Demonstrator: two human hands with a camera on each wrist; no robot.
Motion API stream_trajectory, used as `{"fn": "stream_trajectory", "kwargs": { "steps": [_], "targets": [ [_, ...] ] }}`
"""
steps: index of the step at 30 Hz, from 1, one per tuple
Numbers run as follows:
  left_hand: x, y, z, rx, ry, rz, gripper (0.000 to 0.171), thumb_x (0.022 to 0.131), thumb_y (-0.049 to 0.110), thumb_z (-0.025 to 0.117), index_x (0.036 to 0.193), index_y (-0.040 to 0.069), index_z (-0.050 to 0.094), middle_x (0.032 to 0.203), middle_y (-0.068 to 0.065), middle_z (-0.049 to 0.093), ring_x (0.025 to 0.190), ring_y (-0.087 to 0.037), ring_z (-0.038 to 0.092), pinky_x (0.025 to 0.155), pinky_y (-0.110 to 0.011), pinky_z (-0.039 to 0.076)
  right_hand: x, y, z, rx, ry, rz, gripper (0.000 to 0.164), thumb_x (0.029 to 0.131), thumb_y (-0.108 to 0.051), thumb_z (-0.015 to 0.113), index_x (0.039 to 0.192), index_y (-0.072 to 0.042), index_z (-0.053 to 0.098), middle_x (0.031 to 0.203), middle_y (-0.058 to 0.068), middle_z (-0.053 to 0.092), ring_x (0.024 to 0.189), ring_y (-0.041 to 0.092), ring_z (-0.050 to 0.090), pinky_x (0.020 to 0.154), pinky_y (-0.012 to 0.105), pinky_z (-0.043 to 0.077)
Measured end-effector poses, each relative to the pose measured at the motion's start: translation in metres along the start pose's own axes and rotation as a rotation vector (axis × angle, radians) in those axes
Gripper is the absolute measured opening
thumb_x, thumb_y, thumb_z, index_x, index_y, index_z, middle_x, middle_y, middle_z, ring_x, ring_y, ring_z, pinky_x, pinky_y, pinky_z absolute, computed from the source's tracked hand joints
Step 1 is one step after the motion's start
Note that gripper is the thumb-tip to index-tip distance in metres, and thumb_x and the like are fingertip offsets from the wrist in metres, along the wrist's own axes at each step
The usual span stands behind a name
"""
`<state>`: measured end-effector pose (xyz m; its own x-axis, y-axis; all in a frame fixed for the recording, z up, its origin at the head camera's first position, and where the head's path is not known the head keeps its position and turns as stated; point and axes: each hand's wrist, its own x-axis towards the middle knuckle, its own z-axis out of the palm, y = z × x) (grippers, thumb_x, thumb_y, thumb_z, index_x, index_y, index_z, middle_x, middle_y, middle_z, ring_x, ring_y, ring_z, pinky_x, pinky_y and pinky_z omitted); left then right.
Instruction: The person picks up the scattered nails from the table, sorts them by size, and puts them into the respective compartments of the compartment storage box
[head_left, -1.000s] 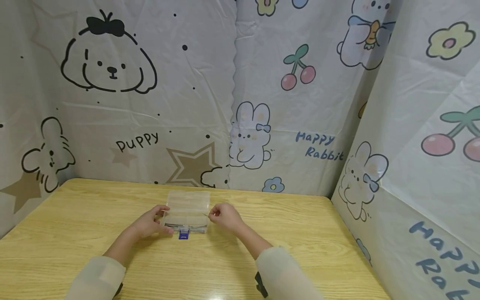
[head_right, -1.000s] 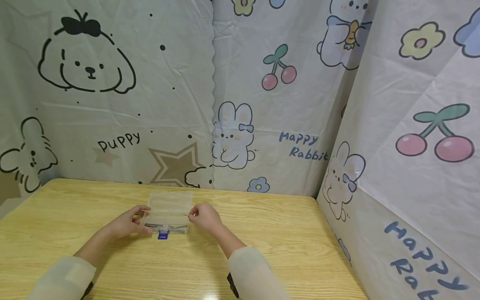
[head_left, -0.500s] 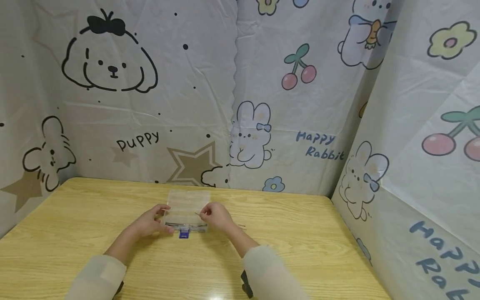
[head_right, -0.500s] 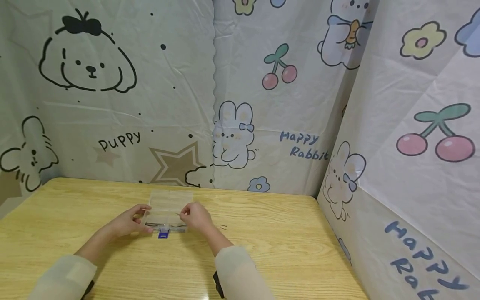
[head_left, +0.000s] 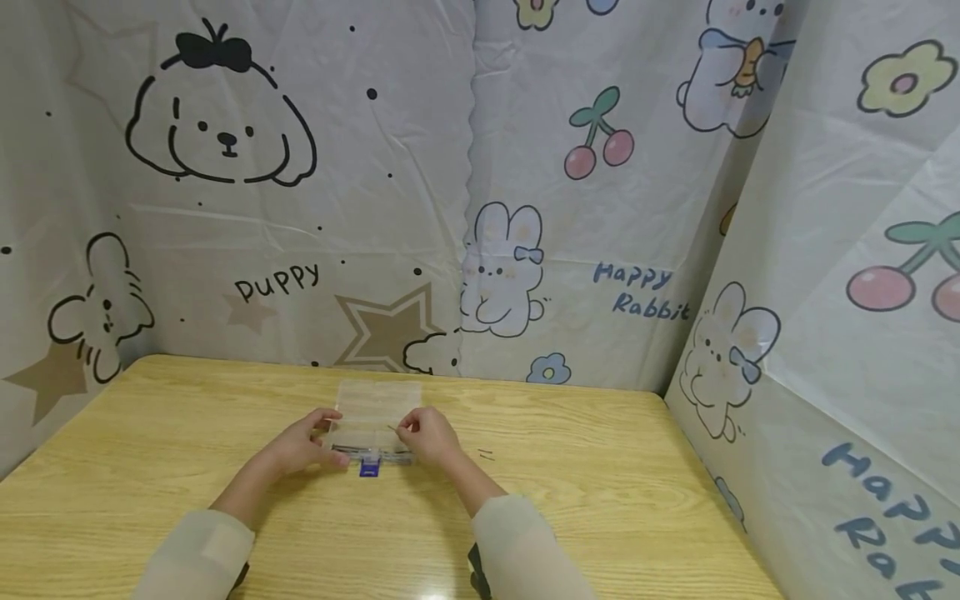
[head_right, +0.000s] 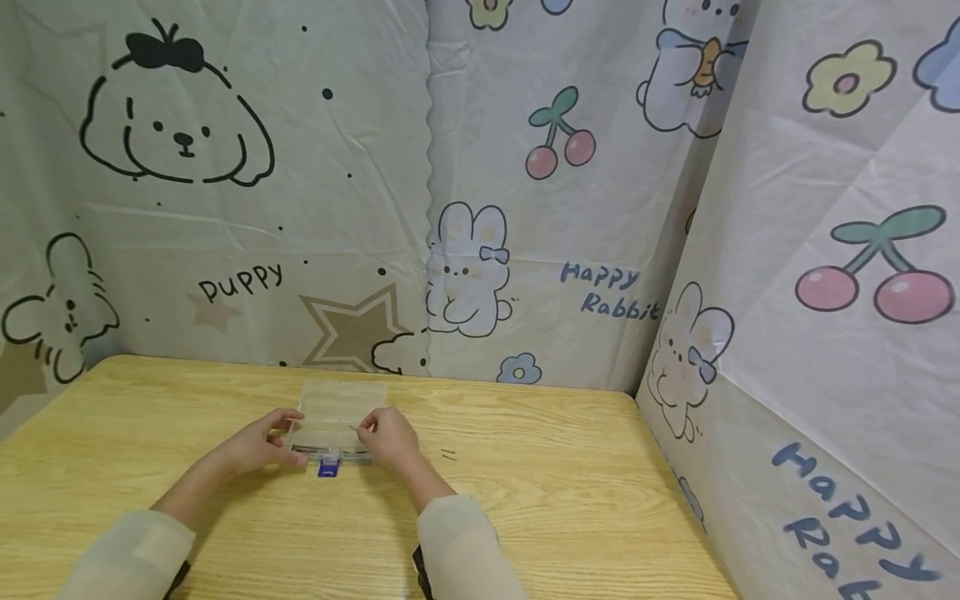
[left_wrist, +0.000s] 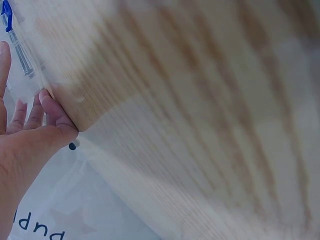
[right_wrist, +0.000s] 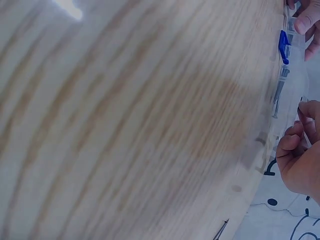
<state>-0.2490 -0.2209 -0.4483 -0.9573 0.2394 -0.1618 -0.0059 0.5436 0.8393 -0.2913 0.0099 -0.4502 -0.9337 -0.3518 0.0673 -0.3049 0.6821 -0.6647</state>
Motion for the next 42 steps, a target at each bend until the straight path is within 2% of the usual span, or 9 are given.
{"fn": "stream_trajectory", "kwargs": {
  "steps": [11, 20, 30, 42],
  "targets": [
    [0.0, -0.001, 0.0, -0.003, 0.002, 0.008, 0.085, 0.076, 0.027, 0.078, 0.14, 0.0, 0.029, 0.141, -0.036, 0.027, 0.124, -0.057, 0.033, 0.1, -0.059, 0.036, -0.001, 0.001, 0.001, 0.019, 0.023, 0.001, 0.013, 0.09, -0.019, 0.062, 0.087, -0.008, 0.068, 0.067, -0.003, 0.051, 0.058, 0.007, 0.043, 0.051, 0.02, 0.035],
    [0.0, 0.001, 0.0, 0.022, 0.011, -0.008, 0.087, 0.075, 0.03, 0.079, 0.14, 0.0, 0.029, 0.141, -0.036, 0.027, 0.124, -0.057, 0.033, 0.099, -0.059, 0.037, -0.009, 0.003, -0.02, 0.065, 0.021, 0.026, 0.015, 0.09, -0.022, 0.061, 0.091, -0.009, 0.068, 0.076, -0.001, 0.056, 0.063, 0.009, 0.045, 0.053, 0.021, 0.037],
    [-0.002, 0.003, 0.0, 0.035, 0.015, -0.005, 0.086, 0.076, 0.031, 0.078, 0.139, -0.001, 0.029, 0.141, -0.037, 0.027, 0.124, -0.057, 0.033, 0.1, -0.059, 0.036, -0.018, 0.021, -0.04, -0.015, 0.022, 0.021, 0.014, 0.09, -0.022, 0.062, 0.089, -0.009, 0.067, 0.078, -0.002, 0.055, 0.069, 0.011, 0.046, 0.059, 0.023, 0.037],
    [-0.001, 0.002, 0.001, 0.027, 0.01, 0.012, 0.085, 0.076, 0.03, 0.077, 0.139, -0.001, 0.029, 0.141, -0.038, 0.027, 0.124, -0.057, 0.033, 0.101, -0.059, 0.036, -0.03, 0.044, -0.059, -0.04, 0.017, 0.04, 0.012, 0.089, -0.021, 0.062, 0.089, -0.01, 0.067, 0.077, -0.001, 0.053, 0.069, 0.012, 0.045, 0.06, 0.025, 0.037]
  ]
}}
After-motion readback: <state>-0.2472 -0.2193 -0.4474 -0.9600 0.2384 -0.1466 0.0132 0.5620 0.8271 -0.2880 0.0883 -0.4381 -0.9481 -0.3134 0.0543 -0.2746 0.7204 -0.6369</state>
